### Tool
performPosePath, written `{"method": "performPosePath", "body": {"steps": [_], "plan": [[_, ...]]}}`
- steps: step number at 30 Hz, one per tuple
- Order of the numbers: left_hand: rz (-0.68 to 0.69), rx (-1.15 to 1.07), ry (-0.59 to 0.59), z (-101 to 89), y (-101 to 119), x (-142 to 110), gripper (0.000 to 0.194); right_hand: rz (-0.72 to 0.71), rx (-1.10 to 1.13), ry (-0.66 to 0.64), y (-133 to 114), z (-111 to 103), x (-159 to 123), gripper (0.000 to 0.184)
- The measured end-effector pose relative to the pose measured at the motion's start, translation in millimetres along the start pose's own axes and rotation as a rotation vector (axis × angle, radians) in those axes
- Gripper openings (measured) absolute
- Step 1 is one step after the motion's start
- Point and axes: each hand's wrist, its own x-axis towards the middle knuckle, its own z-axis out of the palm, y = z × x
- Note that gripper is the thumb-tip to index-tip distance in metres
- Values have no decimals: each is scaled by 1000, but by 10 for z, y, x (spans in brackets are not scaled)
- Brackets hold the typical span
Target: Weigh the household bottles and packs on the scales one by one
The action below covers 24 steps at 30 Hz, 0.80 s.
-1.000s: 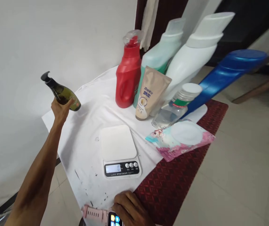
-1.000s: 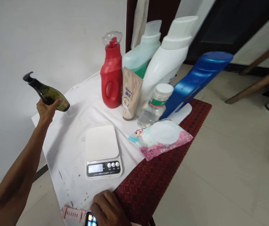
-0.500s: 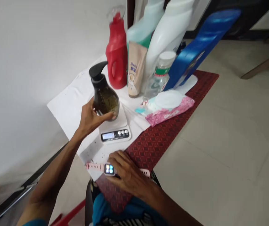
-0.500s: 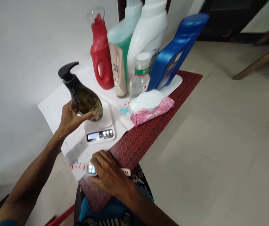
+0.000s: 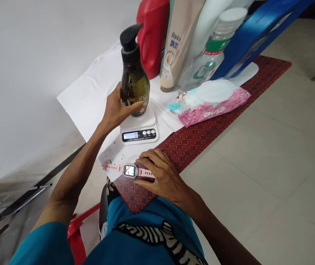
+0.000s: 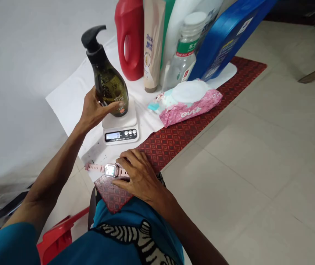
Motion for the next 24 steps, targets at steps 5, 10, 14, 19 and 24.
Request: {"method": "performPosePath", "body": {"steps": [5, 10, 14, 19, 24], "plan": [[53, 24, 31, 17, -104, -11, 72, 3, -62, -73, -102, 161, 74, 51], [-3, 11, 30, 10, -85, -96, 60, -5, -60, -72, -90, 195, 91, 49], [-59, -15, 73, 74, 40, -88, 50, 15, -38, -71, -84, 198, 104, 42], [-3, -37, 92, 276, 178, 277, 49, 76, -9, -115, -120, 176, 160, 39], [-31, 44, 113, 600, 105, 705, 50, 114, 20, -159, -135, 137, 185, 35]]}}
